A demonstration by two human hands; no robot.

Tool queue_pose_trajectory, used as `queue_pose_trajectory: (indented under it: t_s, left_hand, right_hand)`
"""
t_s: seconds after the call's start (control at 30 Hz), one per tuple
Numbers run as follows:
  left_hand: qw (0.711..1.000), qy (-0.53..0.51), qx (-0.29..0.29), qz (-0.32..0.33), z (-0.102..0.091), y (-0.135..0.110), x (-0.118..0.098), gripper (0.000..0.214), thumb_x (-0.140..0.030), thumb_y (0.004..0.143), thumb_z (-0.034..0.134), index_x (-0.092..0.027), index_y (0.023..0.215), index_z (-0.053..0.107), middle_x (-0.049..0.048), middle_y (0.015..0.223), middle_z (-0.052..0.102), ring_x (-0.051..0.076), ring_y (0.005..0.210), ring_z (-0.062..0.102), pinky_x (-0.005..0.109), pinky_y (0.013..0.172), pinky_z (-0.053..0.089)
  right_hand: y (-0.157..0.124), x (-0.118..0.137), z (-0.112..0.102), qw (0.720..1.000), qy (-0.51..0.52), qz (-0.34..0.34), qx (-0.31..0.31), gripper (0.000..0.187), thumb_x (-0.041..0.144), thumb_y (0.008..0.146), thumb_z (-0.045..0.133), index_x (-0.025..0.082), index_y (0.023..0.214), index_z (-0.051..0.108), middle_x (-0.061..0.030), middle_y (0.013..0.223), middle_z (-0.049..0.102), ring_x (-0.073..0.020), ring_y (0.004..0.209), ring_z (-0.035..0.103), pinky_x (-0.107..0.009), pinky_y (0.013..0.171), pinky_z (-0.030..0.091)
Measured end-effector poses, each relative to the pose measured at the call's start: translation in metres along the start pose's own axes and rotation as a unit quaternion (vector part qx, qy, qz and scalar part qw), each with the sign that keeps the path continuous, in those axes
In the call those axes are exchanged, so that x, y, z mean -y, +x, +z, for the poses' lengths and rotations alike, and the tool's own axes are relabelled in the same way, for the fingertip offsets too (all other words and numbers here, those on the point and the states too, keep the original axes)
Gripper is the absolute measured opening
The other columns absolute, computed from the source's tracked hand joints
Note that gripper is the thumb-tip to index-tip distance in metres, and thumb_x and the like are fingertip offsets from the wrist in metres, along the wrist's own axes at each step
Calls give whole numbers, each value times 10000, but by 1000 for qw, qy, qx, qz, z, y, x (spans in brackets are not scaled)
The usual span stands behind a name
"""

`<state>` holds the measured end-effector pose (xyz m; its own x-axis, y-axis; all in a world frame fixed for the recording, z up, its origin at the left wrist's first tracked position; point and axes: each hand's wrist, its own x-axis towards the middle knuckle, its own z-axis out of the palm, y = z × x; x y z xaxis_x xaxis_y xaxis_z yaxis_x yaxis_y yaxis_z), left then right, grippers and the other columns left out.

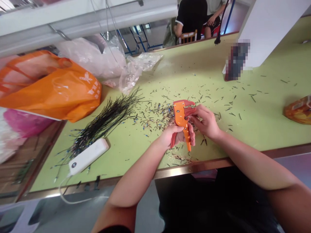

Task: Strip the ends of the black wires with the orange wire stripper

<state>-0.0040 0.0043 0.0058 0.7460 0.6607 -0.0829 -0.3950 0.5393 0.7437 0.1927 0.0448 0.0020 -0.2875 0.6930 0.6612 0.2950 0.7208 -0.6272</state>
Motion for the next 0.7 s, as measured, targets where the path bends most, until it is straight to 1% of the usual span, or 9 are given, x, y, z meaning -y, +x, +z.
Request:
queue_pose_trajectory:
  t_s: [0.17,0.33,0.47,0.6,0.7]
  left_hand:
    - [1000,0,-2,3,3,0,0,418,-551,776,758,-169,897,640,111,826,747,340,880,787,495,847,619]
    - [1000,-15,-11,15,4,1,0,411,-540,788,794,-165,888,656,72,769,711,289,787,762,461,818,619]
    - [1000,-18,-15,18,4,0,0,408,-530,801,793,-156,906,670,48,756,676,250,748,727,425,779,615]
    - [999,-15,-27,21,4,1,1,406,-538,820,775,-156,869,648,35,739,645,216,724,696,386,741,610]
    - [999,-3,-42,28,3,2,2,392,-525,837,770,-161,831,625,14,687,614,188,668,668,367,712,610]
  right_hand:
    - [-1,1,-1,1000,3,-20,-5,116,245,1033,651,250,940,721,-60,924,725,-209,841,686,-384,734,571]
    - [-1,2,-1,999,-18,-27,12,117,222,1035,626,253,962,713,-66,954,725,-214,867,694,-389,736,578]
    - [-2,2,0,998,-33,-47,9,113,205,1037,621,244,987,715,-72,977,723,-213,879,698,-380,733,585]
    - [-1,4,-1,997,-44,-65,12,114,180,1037,629,236,1041,728,-81,1007,722,-211,903,710,-372,751,601]
    - [-1,5,-2,996,-56,-73,14,121,170,1029,642,239,1064,735,-79,1028,724,-213,921,716,-373,765,611]
